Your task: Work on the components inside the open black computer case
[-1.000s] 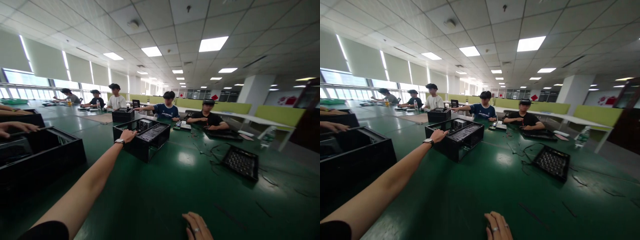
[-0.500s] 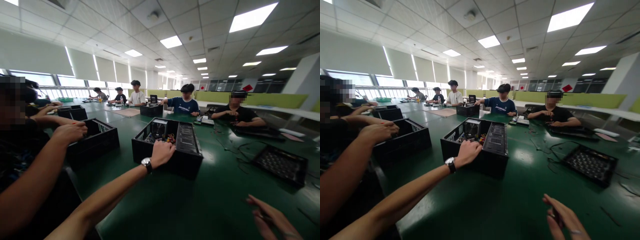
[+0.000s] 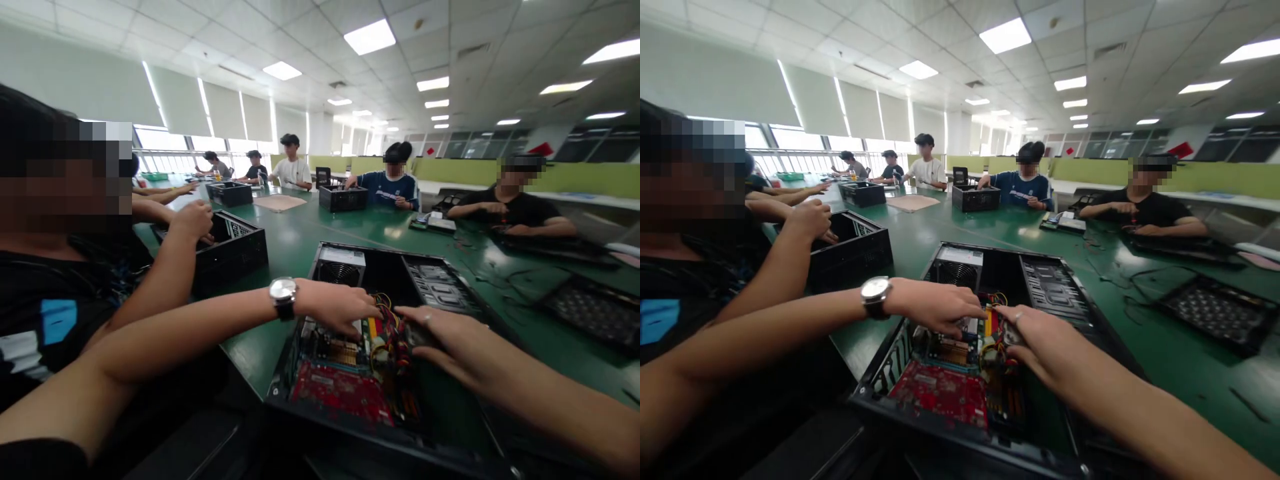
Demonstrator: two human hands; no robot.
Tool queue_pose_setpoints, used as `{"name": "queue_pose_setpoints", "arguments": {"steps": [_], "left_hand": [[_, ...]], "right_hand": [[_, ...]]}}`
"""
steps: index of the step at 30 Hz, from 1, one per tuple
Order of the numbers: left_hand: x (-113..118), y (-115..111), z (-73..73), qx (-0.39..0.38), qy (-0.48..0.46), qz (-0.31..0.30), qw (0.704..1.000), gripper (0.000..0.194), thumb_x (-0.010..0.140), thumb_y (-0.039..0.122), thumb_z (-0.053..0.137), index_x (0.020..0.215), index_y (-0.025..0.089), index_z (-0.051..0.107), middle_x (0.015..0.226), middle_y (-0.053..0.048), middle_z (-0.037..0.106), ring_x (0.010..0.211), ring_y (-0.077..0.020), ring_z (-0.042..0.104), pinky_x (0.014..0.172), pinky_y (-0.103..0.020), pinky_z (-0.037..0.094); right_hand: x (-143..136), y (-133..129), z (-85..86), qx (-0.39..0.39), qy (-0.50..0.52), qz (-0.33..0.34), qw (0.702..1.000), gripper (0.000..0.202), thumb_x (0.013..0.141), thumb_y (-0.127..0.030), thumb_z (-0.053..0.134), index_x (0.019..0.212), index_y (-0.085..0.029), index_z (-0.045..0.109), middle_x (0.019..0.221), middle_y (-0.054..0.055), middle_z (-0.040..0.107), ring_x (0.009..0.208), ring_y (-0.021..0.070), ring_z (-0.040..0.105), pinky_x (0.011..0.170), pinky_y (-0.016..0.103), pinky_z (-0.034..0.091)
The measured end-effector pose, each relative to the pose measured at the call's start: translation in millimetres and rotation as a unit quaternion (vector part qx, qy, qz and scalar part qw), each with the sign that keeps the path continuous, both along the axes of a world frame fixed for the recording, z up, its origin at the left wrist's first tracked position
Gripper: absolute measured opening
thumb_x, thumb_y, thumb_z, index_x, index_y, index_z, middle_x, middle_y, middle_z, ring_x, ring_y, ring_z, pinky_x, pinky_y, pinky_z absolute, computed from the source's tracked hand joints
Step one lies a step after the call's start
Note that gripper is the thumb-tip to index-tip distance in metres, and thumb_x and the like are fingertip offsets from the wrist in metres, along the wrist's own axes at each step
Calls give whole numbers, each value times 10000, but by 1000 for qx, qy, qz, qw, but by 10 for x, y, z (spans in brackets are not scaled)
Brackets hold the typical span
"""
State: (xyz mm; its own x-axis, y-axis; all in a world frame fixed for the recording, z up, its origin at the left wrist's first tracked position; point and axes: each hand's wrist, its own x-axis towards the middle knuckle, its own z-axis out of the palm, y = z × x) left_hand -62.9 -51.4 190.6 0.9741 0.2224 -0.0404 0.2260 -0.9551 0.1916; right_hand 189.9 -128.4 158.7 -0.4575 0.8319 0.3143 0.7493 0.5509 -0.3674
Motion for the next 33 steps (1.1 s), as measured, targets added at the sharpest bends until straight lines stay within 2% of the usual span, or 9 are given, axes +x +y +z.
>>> {"name": "queue_pose_setpoints", "arguments": {"steps": [3,7,10,13,19,23,25,28,33], "left_hand": [[169,517,-343,70,121,93,986,726,585,214,861,1272,233,627,1304,-94,644,1229,-321,566,1003,-415,492],[397,785,-568,82,179,114,974,557,476,215,893,999,220,699,1103,-86,723,1032,-315,664,879,-399,546],[385,795,-573,93,178,115,973,462,523,290,893,924,197,685,1059,-120,726,968,-322,683,873,-434,549],[197,761,-509,109,158,115,975,528,557,336,889,1010,193,661,1134,-157,702,1018,-344,674,891,-462,539],[-78,704,-304,123,152,151,969,636,506,382,905,1060,196,654,1162,-150,704,985,-343,694,845,-416,551],[-51,705,-294,128,178,147,964,647,525,460,894,1060,166,678,1144,-183,714,974,-360,703,813,-412,560],[-3,733,-313,130,189,139,963,618,556,506,876,1037,164,692,1125,-182,721,979,-352,705,818,-396,560],[141,792,-347,130,187,131,965,637,581,557,854,1047,152,701,1133,-189,718,995,-349,702,834,-389,560],[502,786,-482,110,195,119,967,684,674,534,809,1192,112,666,1215,-207,688,1066,-346,683,864,-390,558]], "right_hand": [[-299,323,-93,-75,-201,-1,977,342,837,-173,641,1178,-155,665,1129,129,682,1066,275,649,929,369,498],[-457,724,-335,-97,-284,-38,953,282,795,-137,734,1072,-129,679,1105,153,663,1003,288,662,831,338,506],[-538,946,-484,-115,-320,-40,939,253,837,-158,728,1081,-129,666,1119,123,668,1021,254,654,871,366,517],[-661,1082,-581,-149,-354,-44,922,211,910,-273,709,1073,-148,659,1082,64,676,974,213,657,869,411,546],[-940,1211,-664,-197,-361,-29,911,267,969,-381,649,1118,-160,644,1048,47,668,871,177,663,768,357,579],[-937,1211,-520,-170,-358,-29,917,206,964,-315,659,1099,-160,648,1067,46,666,897,177,660,790,362,576],[-840,1168,-357,-136,-359,-39,923,149,921,-214,693,1051,-147,663,1068,66,673,968,210,656,848,394,555],[-599,1024,-37,-84,-335,-43,938,221,823,-93,723,1036,-140,689,1079,127,683,1074,286,635,899,392,503],[12,523,385,-39,-241,-44,969,334,801,-218,726,1133,-191,702,1053,82,722,983,252,668,858,367,509]]}}
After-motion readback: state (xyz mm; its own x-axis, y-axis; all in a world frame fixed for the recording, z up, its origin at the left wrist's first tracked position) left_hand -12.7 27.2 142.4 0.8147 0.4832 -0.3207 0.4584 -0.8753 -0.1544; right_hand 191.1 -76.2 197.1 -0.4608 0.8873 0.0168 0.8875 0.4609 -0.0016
